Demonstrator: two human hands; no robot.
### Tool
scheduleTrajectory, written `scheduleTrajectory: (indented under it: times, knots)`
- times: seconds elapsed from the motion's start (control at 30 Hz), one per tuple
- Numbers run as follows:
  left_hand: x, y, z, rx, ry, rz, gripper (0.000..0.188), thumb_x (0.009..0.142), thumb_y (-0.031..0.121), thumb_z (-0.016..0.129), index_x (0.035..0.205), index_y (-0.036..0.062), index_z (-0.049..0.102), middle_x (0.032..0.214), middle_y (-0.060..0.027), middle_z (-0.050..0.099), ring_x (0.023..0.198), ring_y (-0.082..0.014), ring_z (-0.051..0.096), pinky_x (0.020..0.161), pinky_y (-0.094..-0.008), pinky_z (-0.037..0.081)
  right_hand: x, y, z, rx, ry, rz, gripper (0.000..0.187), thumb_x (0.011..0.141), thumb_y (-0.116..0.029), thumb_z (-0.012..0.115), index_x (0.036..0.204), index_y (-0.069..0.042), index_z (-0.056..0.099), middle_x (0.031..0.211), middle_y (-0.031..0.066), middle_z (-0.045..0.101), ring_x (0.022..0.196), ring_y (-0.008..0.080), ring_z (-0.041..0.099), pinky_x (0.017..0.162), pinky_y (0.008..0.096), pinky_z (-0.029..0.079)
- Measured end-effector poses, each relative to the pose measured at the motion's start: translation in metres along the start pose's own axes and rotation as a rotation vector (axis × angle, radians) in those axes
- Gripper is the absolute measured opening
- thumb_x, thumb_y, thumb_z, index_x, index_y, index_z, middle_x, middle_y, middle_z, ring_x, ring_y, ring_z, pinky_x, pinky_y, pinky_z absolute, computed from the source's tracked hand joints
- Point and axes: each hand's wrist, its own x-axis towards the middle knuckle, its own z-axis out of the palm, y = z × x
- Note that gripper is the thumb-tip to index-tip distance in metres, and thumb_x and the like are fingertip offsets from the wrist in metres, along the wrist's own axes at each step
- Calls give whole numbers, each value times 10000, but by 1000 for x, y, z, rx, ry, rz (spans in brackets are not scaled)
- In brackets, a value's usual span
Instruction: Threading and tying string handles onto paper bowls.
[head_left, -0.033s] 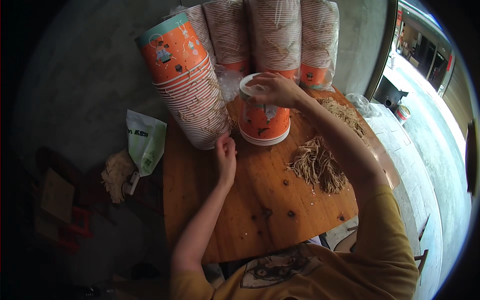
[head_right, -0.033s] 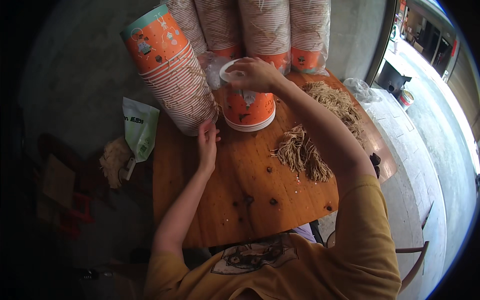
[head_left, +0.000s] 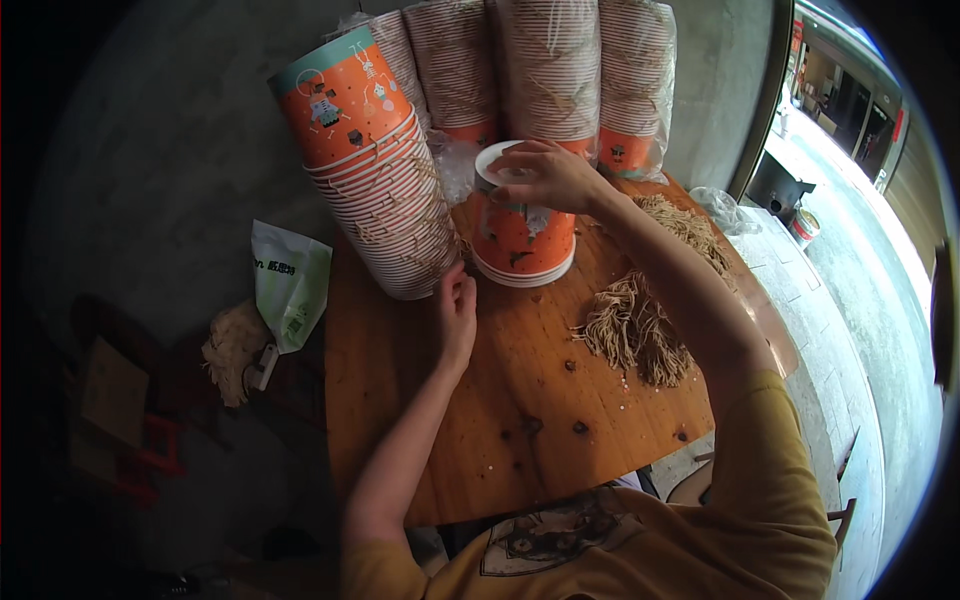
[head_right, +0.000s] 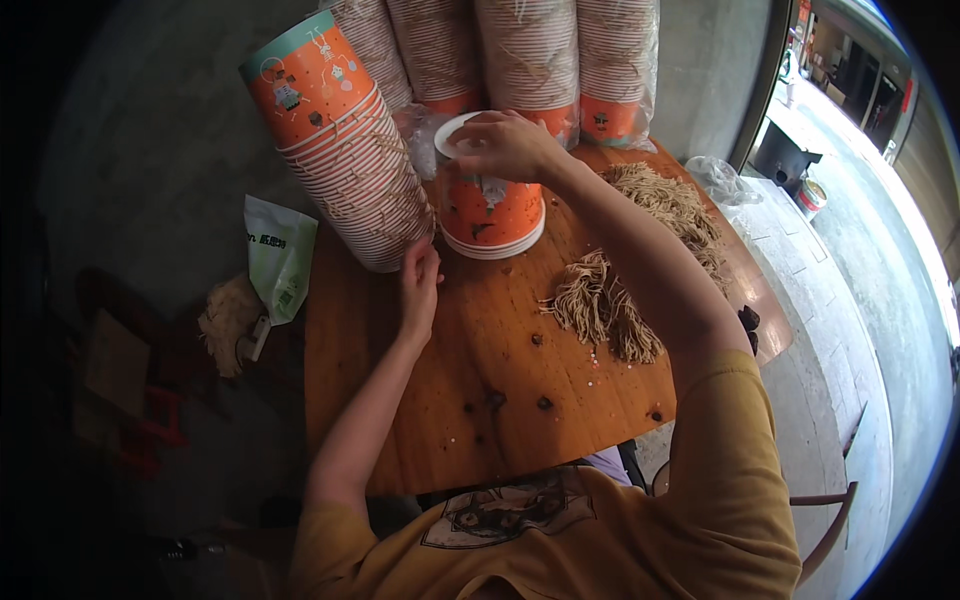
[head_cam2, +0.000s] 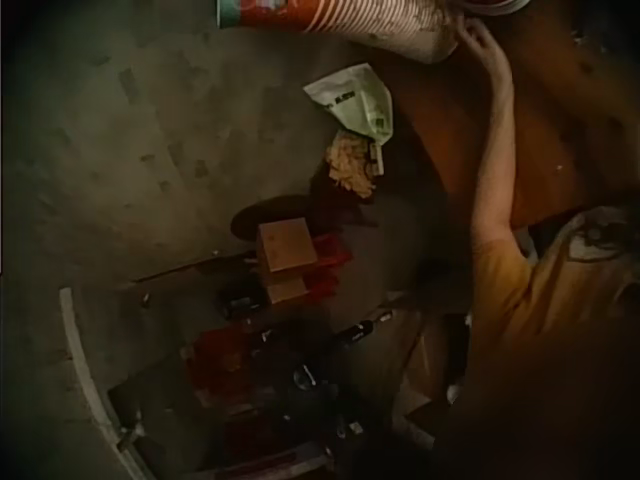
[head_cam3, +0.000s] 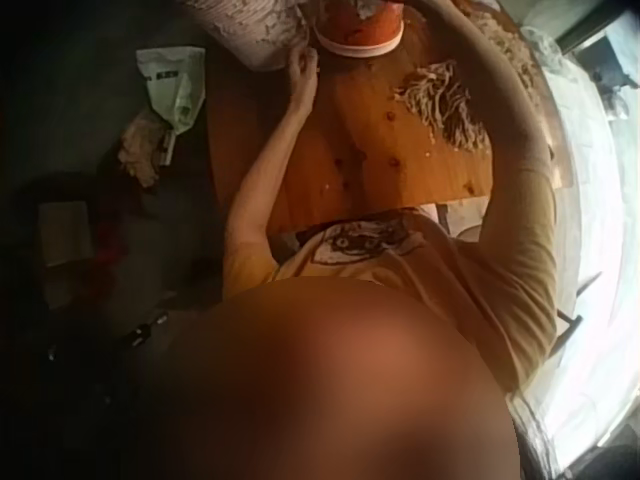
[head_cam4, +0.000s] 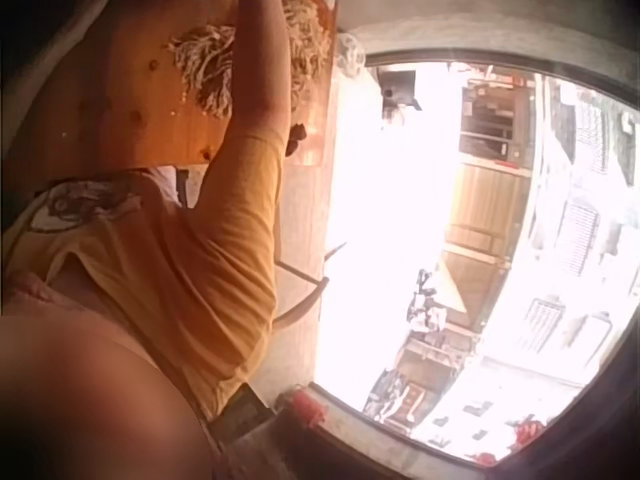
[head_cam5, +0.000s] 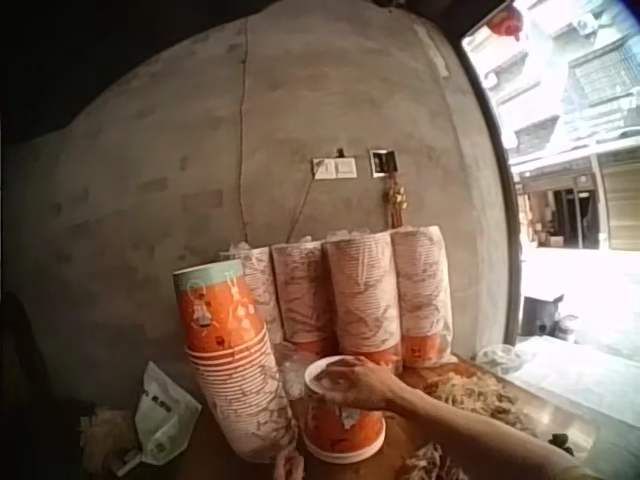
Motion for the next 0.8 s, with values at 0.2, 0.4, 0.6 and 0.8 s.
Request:
scheduleTrajectory:
  times: [0.2, 0.4, 0.6, 0.8]
  knots:
    - [25, 4, 13, 240, -57, 156, 469, 987, 314, 450, 1358, 31, 400, 1355, -127, 408, 1263, -239, 381, 1054, -346, 299, 10, -13, -21, -6, -21, -24, 568, 755, -583, 647, 1112, -142, 674, 1148, 126, 621, 1048, 284, 602, 899, 377, 471]
    - [39, 26, 29, 268, -140, 254, 590, 978, 351, 455, 1439, 35, 268, 1479, -154, 282, 1381, -271, 242, 1118, -377, 209, 16, -7, -34, -123, 146, -65, 559, 752, -597, 644, 1083, -149, 689, 1093, 116, 650, 1006, 276, 621, 870, 381, 486]
    - [36, 17, 28, 110, -266, 86, 507, 965, 233, 502, 1413, 62, 338, 1249, -73, 501, 1121, -185, 481, 971, -314, 381, -1, -8, -47, 6, 132, 28, 587, 730, -613, 654, 1086, -147, 685, 1090, 129, 648, 1009, 281, 621, 890, 373, 479]
    - [38, -13, 25, -704, -41, -435, 279, 890, 33, 578, 1164, 76, 550, 1058, -40, 580, 891, -88, 526, 697, -233, 438, -14, 1, -42, 41, 128, 49, 588, 711, -589, 689, 1094, -143, 682, 1067, 115, 656, 996, 266, 627, 883, 360, 477]
